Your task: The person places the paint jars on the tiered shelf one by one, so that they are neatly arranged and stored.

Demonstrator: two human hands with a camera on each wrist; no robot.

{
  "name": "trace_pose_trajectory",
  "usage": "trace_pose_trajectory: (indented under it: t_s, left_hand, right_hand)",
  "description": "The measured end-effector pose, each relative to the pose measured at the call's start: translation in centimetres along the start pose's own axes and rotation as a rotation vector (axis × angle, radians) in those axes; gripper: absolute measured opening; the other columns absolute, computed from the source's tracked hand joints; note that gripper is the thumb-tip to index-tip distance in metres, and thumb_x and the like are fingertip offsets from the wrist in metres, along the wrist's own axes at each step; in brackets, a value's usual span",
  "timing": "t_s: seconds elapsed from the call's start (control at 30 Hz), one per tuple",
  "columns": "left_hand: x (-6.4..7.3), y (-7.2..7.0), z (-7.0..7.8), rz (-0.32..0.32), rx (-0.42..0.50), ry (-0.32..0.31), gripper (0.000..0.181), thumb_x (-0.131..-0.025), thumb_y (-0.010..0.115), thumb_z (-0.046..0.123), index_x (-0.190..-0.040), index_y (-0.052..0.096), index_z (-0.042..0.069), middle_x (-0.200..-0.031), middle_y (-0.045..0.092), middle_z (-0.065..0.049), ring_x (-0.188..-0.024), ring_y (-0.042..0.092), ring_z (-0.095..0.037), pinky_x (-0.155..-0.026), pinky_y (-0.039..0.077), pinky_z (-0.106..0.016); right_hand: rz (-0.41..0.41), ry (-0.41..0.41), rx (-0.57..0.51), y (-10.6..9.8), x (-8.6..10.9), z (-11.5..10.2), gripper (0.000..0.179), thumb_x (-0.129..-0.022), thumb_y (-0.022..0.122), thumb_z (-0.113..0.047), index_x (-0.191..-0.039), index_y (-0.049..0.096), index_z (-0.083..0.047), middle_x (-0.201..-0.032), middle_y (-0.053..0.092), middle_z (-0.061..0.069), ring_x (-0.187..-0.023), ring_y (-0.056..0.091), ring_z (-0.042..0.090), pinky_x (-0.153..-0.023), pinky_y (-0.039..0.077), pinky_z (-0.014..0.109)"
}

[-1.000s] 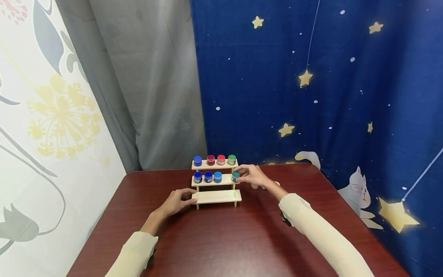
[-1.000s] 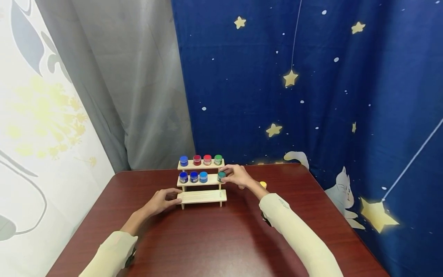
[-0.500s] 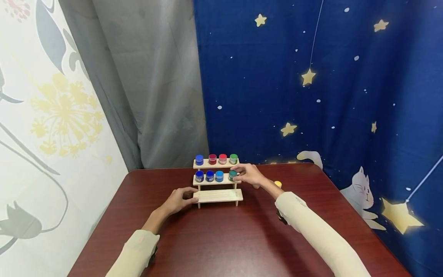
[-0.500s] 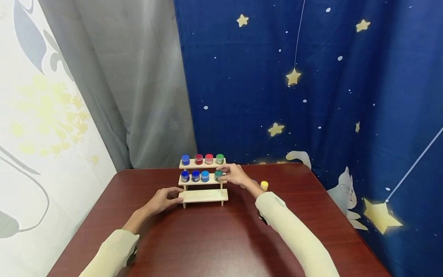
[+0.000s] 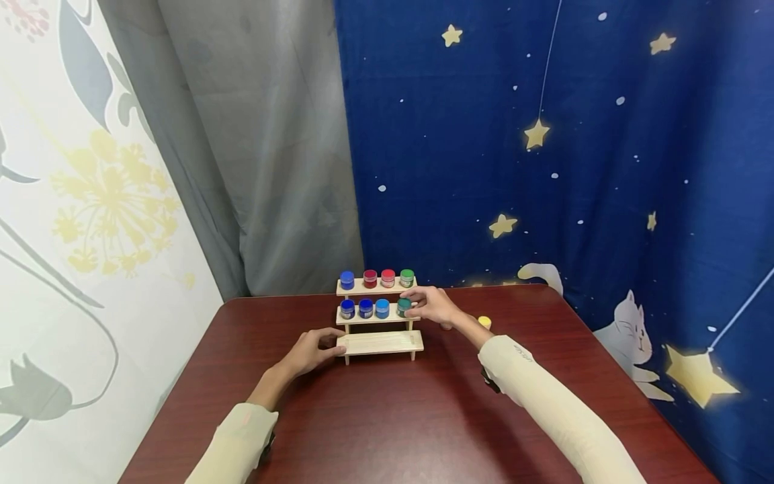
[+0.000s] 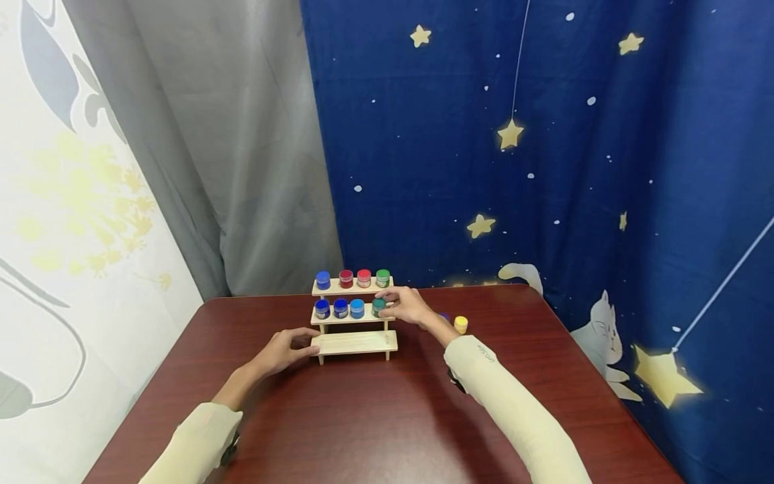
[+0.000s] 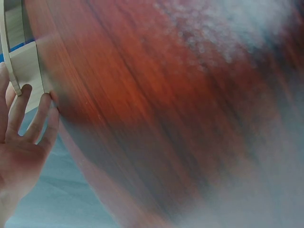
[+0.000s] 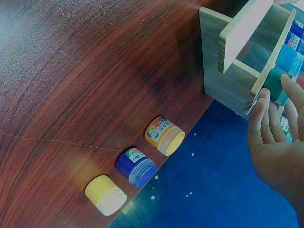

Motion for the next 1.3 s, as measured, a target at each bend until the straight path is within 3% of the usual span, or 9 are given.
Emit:
trace_pose_trajectory:
  t_s: [0.4, 0.7, 1.0, 1.3]
  left_hand:
    - [-0.1, 0.0, -0.1, 0.014, -0.014, 0.007, 0.037, -0.093, 0.081, 0.027, -0.126, 0.074, 0.013, -0.105, 0.075, -0.002, -0.093, 0.070, -0.017, -0.084, 0.058, -0.037]
    - [-0.1, 0.2, -0.2, 0.003, -0.022, -0.013, 0.036, -0.094, 0.080, 0.027, -0.128, 0.073, 0.016, -0.109, 0.074, -0.003, -0.096, 0.069, -0.017, -0.087, 0.058, -0.039]
    - [0.0, 0.0, -0.2, 0.003, -0.016, -0.015, 0.036, -0.094, 0.080, 0.027, -0.127, 0.073, 0.015, -0.109, 0.075, -0.003, -0.097, 0.070, -0.017, -0.087, 0.058, -0.040]
    - [0.0, 0.1, -0.1, 0.002, -0.012, 0.010, 0.037, -0.094, 0.080, 0.027, -0.127, 0.073, 0.013, -0.109, 0.075, -0.004, -0.096, 0.071, -0.018, -0.086, 0.059, -0.039]
  right_hand:
    - [0.001, -0.001, -0.048, -1.2, 1.3, 1.0, 0.043, -0.089, 0.082, -0.003, -0.130, 0.068, 0.001, -0.117, 0.074, 0.021, -0.104, 0.072, 0.037, -0.079, 0.059, 0.035]
    - [0.050, 0.034, -0.013, -3.3, 3.3, 2.4, 0.041, -0.089, 0.083, -0.008, -0.127, 0.070, -0.001, -0.114, 0.075, 0.020, -0.099, 0.075, 0.031, -0.088, 0.059, 0.042]
    - [0.085, 0.028, -0.019, -5.5, 5.2, 4.1, 0.036, -0.091, 0.078, 0.000, -0.125, 0.068, 0.005, -0.115, 0.072, 0.028, -0.102, 0.073, 0.040, -0.083, 0.060, 0.042]
    - [0.126, 0.086, -0.056, -7.2, 6.8, 6.4, 0.037, -0.091, 0.080, -0.005, -0.126, 0.069, 0.004, -0.116, 0.072, 0.027, -0.101, 0.074, 0.039, -0.081, 0.061, 0.041]
Point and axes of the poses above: each hand's wrist, its own x-axis away from the middle knuckle, its own y-axis out of the palm, z = x × y, the point moved 6 cm from there along -x, towards the middle knuckle
